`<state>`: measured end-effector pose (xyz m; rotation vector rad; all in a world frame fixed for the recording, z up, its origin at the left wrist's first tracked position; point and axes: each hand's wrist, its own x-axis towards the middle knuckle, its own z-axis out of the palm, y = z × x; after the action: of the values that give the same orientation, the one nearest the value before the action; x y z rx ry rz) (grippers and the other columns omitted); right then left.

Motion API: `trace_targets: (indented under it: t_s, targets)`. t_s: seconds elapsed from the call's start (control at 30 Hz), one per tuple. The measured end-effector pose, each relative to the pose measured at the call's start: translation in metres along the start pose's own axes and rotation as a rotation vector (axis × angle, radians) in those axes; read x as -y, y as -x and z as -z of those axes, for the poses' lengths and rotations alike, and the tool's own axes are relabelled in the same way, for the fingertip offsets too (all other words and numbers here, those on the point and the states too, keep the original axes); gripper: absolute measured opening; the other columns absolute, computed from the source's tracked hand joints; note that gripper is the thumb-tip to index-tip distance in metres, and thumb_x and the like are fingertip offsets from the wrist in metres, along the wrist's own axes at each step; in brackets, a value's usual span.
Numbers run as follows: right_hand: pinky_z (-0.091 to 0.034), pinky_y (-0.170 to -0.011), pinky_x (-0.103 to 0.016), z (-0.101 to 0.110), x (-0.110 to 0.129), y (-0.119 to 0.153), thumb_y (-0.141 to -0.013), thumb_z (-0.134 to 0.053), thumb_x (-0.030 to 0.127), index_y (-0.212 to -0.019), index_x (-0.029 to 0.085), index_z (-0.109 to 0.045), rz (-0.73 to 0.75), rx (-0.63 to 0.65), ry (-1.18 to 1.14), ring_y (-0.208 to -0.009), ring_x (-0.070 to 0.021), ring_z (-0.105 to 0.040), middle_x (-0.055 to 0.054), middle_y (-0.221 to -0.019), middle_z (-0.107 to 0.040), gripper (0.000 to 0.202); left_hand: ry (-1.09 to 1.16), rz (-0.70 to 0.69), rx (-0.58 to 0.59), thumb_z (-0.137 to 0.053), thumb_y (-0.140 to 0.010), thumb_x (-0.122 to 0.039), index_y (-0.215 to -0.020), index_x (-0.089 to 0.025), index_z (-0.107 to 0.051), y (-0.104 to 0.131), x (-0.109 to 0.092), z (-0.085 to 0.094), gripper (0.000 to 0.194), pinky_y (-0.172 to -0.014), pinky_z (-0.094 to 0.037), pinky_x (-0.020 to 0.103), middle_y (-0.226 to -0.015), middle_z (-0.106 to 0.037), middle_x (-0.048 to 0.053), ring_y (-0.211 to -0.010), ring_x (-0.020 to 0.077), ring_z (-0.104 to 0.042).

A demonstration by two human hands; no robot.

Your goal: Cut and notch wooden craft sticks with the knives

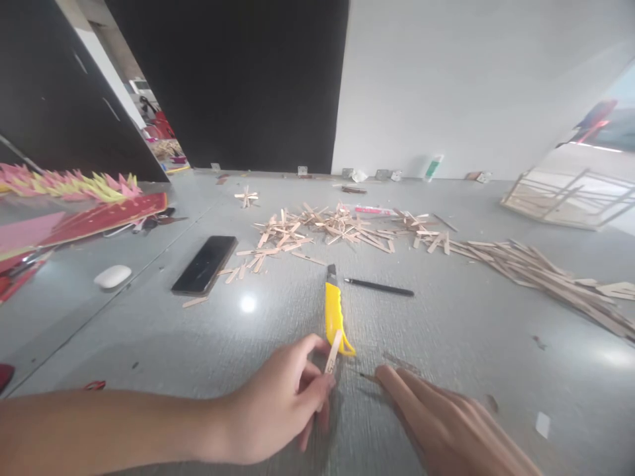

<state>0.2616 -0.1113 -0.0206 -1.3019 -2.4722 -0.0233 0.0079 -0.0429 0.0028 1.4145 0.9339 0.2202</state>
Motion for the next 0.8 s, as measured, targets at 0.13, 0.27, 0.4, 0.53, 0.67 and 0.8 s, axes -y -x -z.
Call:
trace_targets:
  t_s: [0.13,0.27,0.4,0.53,0.67,0.8]
  targets:
    - [-0.039,-0.046,-0.028,-0.011,-0.002,-0.006,-0.099,-0.037,0.004,-0.095,0.024,-0.050,-0.026,0.028,-0.052,-0.053,-0.0159,-0.063,0.000,-0.072,-0.063,0.024,-0.049,-0.043,-0.027,-0.047,-0.108,-0.031,-0.123,-0.022,-0.045,-0.004,-0.007,0.005,0.018,-0.050,-0.043,0.021,-0.073,-0.060,-0.007,-0.050,0.0080,-0.054]
    - [-0.034,-0.044,-0.032,-0.012,-0.005,-0.009,-0.109,-0.037,0.017,-0.098,0.024,-0.052,-0.033,0.008,-0.085,-0.048,-0.0160,-0.059,0.001,-0.071,-0.061,0.019,-0.037,-0.098,-0.052,-0.048,-0.108,-0.032,-0.112,-0.021,-0.050,-0.010,-0.006,0.010,0.012,-0.043,-0.040,0.015,-0.089,-0.062,-0.002,-0.053,0.0061,-0.059]
    - [-0.047,-0.054,-0.026,-0.017,-0.012,-0.001,-0.109,-0.036,0.018,-0.133,0.021,-0.050,-0.160,0.010,-0.263,-0.071,-0.0178,-0.071,-0.007,-0.095,-0.074,0.029,0.071,-0.065,0.004,-0.049,-0.107,-0.030,-0.140,-0.027,-0.037,-0.014,0.000,0.013,0.036,-0.034,-0.041,0.012,-0.092,-0.061,-0.002,-0.051,0.0087,-0.062]
    - [-0.053,-0.063,-0.026,-0.023,-0.020,0.012,-0.101,-0.041,0.010,-0.150,0.025,-0.043,-0.253,0.106,-0.383,-0.071,-0.0170,-0.069,-0.004,-0.090,-0.072,0.051,0.153,-0.080,0.047,-0.052,-0.106,-0.029,-0.148,-0.028,-0.030,-0.017,0.004,0.015,0.047,-0.037,-0.051,0.013,-0.091,-0.062,-0.002,-0.054,0.0107,-0.066]
    - [-0.056,-0.065,-0.025,-0.021,-0.022,0.014,-0.088,-0.041,0.002,-0.159,0.029,-0.032,-0.221,0.079,-0.392,-0.072,-0.0162,-0.067,-0.003,-0.090,-0.068,0.076,0.166,-0.067,0.062,-0.053,-0.106,-0.030,-0.144,-0.026,-0.036,-0.019,0.004,0.016,0.042,-0.038,-0.052,0.014,-0.091,-0.062,-0.001,-0.055,0.0108,-0.066]
    - [-0.058,-0.067,-0.024,-0.016,-0.018,0.007,-0.084,-0.037,0.000,-0.165,0.033,-0.021,-0.149,0.025,-0.418,-0.074,-0.0151,-0.069,-0.004,-0.096,-0.070,0.089,0.175,-0.067,0.069,-0.053,-0.106,-0.031,-0.141,-0.026,-0.038,-0.019,0.004,0.016,0.038,-0.037,-0.051,0.014,-0.090,-0.062,-0.002,-0.054,0.0102,-0.065]
